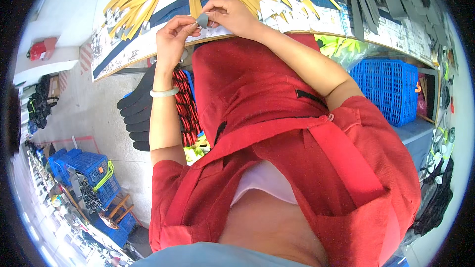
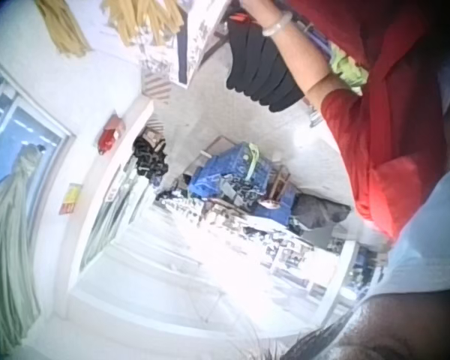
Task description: Applying small white labels to yellow fabric strips at a workbench.
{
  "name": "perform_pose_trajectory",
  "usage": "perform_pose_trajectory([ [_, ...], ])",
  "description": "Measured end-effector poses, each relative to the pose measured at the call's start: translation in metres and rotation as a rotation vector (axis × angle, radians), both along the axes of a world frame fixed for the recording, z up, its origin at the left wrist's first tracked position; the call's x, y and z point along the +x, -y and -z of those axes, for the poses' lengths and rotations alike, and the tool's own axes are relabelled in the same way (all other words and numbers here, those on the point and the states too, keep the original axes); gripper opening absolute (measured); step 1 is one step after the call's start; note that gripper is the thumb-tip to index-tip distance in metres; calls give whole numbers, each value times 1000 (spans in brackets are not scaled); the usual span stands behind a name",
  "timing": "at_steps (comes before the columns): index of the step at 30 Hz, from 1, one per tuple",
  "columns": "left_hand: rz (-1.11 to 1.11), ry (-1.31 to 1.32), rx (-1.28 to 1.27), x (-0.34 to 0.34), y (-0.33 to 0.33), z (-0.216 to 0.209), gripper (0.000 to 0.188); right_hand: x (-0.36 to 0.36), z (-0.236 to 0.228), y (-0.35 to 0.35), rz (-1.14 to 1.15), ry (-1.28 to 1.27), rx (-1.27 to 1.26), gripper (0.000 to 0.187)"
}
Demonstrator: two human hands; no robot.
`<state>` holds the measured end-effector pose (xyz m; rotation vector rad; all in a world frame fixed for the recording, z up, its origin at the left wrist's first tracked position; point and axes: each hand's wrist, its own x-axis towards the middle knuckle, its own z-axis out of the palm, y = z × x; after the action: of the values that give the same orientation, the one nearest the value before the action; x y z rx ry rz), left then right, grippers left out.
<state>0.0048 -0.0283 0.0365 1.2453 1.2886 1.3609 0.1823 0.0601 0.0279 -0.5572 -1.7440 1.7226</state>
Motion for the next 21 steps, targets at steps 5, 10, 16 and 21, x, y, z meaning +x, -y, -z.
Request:
perform_pose_trajectory([
  [5,-26,-212,62,9,8,7,7,5,-2,6,23,93,-109,17],
  [10,-163,-167,140,8,9,-9,6,15,-3,7,50,44,-129,21],
  [16,-1156,-93,382,-126,52,-21,29,36,11,41,-145,259,-52,20],
  [21,-423,-216,-107,5,23,34,19,57,26,63,-272,490,257,19],
])
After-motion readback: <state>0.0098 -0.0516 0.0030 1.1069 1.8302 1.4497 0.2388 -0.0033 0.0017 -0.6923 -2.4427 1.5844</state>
